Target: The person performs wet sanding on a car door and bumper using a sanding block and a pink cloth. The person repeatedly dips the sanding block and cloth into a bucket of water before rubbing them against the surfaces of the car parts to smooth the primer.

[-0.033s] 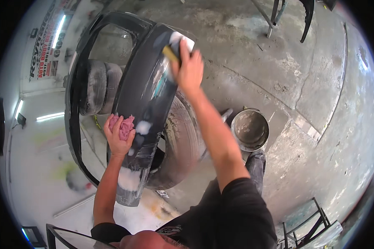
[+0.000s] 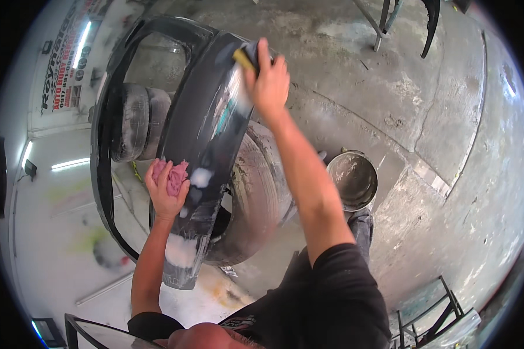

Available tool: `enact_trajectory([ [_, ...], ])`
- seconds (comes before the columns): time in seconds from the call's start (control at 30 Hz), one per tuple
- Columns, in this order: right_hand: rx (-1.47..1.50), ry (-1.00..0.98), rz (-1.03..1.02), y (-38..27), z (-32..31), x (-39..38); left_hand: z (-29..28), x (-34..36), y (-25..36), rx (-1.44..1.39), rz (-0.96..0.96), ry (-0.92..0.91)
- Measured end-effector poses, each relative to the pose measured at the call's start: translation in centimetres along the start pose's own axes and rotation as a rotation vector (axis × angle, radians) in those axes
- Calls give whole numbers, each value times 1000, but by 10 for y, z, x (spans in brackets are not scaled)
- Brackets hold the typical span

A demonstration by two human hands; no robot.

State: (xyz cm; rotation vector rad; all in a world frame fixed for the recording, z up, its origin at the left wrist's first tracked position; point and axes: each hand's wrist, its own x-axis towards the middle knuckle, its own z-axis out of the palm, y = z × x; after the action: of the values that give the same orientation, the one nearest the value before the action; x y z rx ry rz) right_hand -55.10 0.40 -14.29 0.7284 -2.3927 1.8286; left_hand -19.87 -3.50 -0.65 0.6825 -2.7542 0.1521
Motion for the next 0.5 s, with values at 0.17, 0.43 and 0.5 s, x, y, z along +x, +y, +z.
enact_trajectory([
  [0.17, -24, 27, -28, -9, 9, -54, 1, -6, -3, -21, -37, -4],
  [0.43, 23, 72, -19, 15, 4, -13, 0, 3, -2, -28, -6, -3],
  [0.5, 14, 94, 112, 17, 7, 24, 1, 2, -2, -34, -18, -9],
])
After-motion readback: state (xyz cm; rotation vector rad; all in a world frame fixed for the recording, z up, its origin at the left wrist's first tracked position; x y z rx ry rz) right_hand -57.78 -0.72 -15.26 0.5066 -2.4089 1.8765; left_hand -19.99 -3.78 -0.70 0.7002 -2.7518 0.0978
